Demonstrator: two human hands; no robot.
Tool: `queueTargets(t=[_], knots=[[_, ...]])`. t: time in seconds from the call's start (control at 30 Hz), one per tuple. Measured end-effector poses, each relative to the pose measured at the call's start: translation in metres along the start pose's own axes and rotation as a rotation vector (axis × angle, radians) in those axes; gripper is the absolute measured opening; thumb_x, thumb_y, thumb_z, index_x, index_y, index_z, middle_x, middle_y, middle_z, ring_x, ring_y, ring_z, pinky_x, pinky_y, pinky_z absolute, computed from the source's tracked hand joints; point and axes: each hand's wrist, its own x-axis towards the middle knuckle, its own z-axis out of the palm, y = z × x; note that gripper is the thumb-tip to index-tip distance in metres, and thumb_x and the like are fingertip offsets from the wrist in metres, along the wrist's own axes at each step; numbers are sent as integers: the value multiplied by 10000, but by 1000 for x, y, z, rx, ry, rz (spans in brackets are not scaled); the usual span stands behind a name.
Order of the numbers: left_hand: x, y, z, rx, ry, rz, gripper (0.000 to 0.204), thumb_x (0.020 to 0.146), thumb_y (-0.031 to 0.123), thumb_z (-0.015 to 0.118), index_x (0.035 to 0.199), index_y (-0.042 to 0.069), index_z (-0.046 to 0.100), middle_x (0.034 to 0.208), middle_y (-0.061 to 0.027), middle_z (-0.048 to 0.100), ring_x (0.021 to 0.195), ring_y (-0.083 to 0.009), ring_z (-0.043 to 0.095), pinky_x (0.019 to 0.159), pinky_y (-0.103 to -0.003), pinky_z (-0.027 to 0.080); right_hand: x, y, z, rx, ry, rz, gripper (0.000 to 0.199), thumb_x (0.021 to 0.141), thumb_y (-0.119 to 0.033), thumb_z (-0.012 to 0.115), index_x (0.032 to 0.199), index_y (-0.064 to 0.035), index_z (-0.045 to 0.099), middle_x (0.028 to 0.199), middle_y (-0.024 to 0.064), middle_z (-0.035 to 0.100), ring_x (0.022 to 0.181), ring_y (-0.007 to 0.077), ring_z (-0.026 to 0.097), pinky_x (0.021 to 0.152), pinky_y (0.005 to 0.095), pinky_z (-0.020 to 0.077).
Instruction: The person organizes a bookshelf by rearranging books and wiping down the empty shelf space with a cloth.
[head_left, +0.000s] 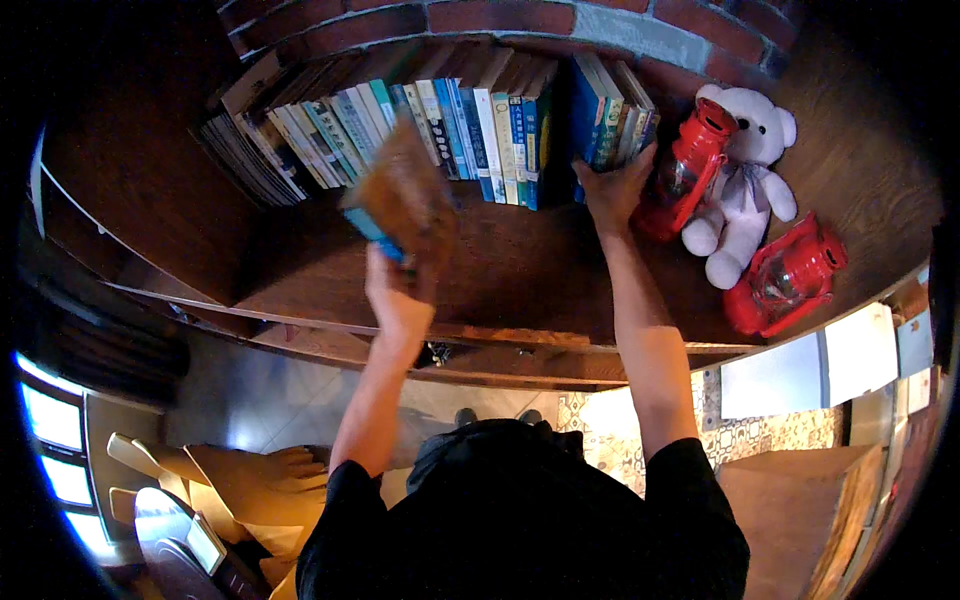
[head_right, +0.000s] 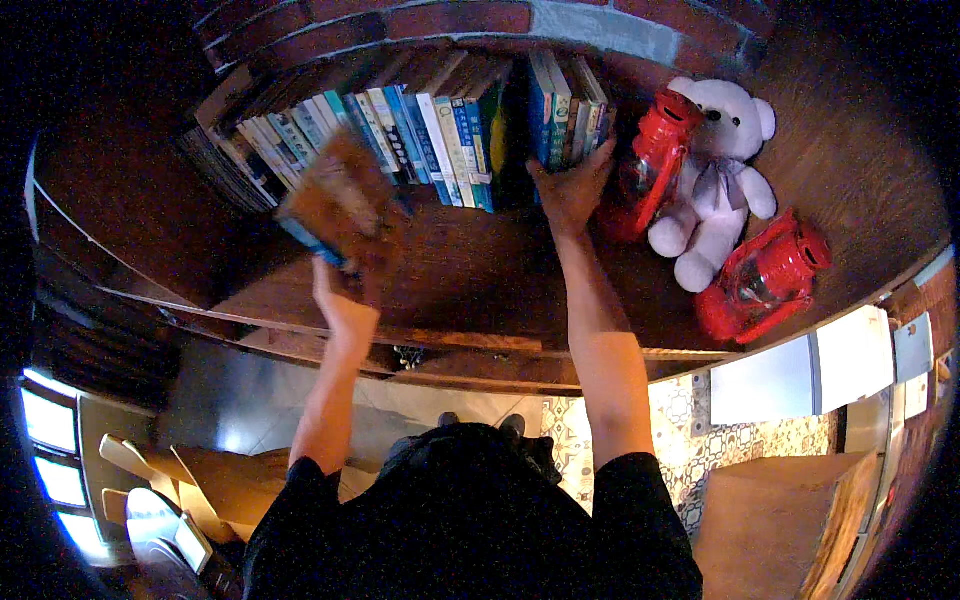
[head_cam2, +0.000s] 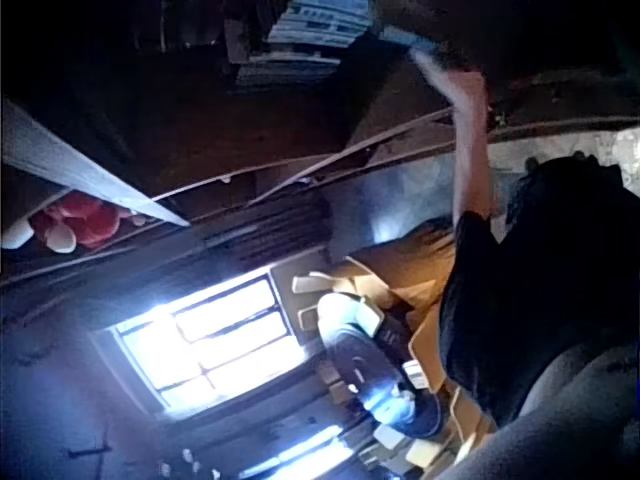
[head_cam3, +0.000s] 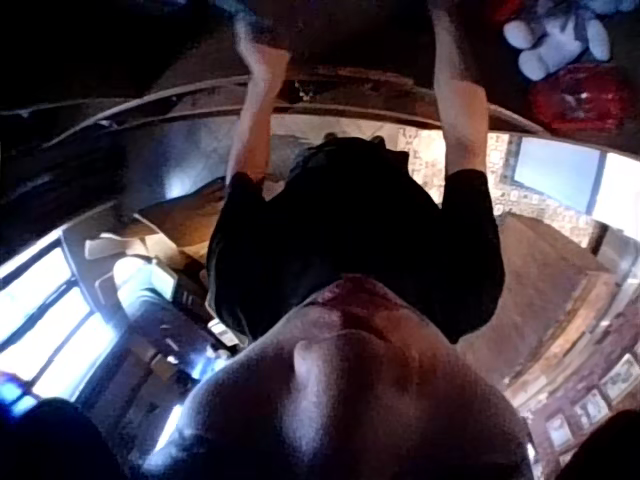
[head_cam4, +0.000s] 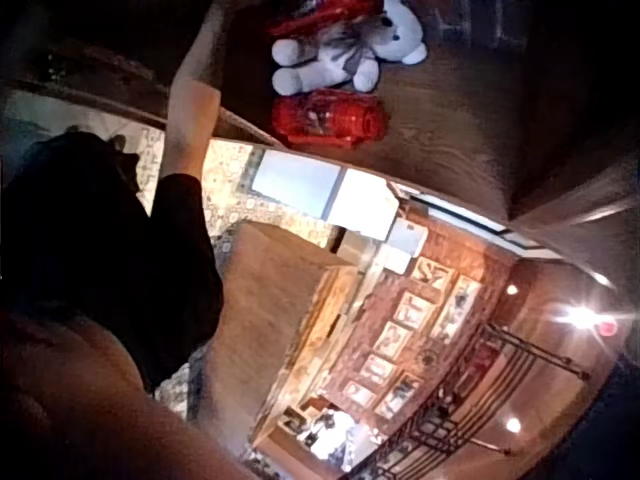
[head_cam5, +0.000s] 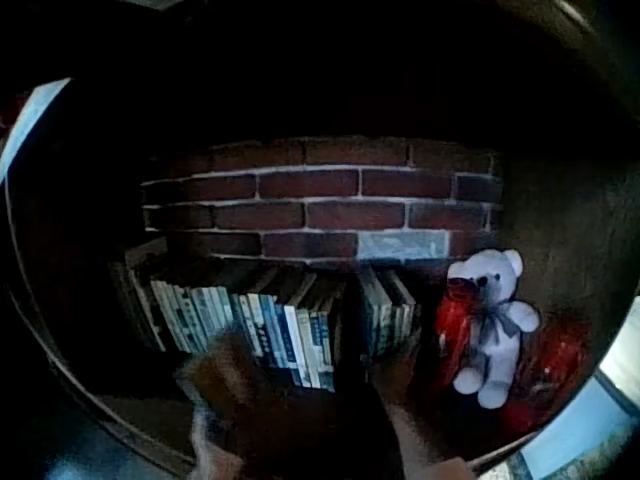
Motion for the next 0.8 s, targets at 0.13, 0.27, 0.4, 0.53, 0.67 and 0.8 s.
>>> queueTargets(t=[0.13,0.27,0.4,0.53,0.67,0.8], knots=[[27,-35,-60,-331,302,-411,312,908,57,612,1195,9,498,1070,-78,627,918,-158,606,777,-279,494,-1,-25,-7,79,-135,160,1158,604,-269,868,1441,14,119,1343,293,343,1230,441,389,1026,474,349],[30,-83,-92,-52,29,-536,389,866,194,693,1163,3,531,1025,-75,652,842,-158,614,730,-314,502,-1,-22,-4,34,-102,141,1157,603,-278,864,1440,20,121,1339,306,340,1225,436,399,1026,466,354],[30,-69,-91,726,-15,-399,548,780,267,753,1189,-3,508,1082,-140,603,932,-264,579,803,-388,466,-2,-10,1,-39,-12,53,1172,566,-325,869,1426,34,157,1250,303,424,1126,452,460,975,494,390],[27,-43,-45,1142,28,71,635,730,223,760,1260,17,477,1227,-225,510,1120,-396,484,905,-458,418,-1,-14,-1,5,-19,44,1200,553,-364,876,1427,36,158,1242,304,428,1123,456,459,975,491,385],[33,-10,65,456,-349,135,582,780,104,683,1301,-5,448,1283,-234,495,1155,-409,503,949,-425,452,-3,-11,1,69,-41,37,1254,526,-459,878,1428,35,160,1243,301,427,1131,463,453,972,494,386],[45,-23,144,501,-154,224,806,782,103,675,1413,-78,207,1409,-344,268,1293,-494,321,1054,-484,333,1,-6,0,123,-32,-7,1286,509,-502,874,1433,30,154,1258,295,421,1163,467,434,983,497,380]])
